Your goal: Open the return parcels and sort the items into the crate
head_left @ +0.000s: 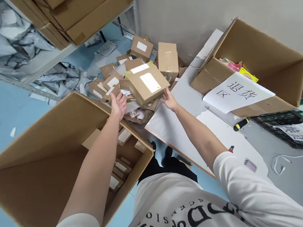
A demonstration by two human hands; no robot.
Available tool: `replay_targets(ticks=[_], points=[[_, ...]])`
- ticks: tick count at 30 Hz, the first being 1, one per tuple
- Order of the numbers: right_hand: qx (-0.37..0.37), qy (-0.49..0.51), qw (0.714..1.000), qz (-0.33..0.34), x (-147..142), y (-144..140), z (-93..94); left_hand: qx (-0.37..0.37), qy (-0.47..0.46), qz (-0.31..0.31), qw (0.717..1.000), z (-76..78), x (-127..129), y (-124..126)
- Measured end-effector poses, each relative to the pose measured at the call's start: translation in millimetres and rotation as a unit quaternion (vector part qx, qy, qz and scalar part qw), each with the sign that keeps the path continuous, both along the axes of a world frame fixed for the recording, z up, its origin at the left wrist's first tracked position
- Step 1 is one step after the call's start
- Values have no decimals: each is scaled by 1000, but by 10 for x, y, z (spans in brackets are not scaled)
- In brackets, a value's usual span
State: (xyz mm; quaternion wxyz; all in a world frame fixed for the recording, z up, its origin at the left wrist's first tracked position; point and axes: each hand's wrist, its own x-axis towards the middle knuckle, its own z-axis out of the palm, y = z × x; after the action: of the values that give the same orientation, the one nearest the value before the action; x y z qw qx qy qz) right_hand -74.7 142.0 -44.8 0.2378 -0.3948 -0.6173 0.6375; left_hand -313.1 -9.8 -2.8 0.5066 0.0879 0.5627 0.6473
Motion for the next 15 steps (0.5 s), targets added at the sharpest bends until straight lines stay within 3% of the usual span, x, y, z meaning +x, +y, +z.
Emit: replay_targets(ticks=[7,15], points=[[-9,18,999,42,-251,-371,12,-21,43,83,995,8,33,-615],[-10,39,987,155,-556,-1091,-39,-96,82,220,967,-86,221,-1796]])
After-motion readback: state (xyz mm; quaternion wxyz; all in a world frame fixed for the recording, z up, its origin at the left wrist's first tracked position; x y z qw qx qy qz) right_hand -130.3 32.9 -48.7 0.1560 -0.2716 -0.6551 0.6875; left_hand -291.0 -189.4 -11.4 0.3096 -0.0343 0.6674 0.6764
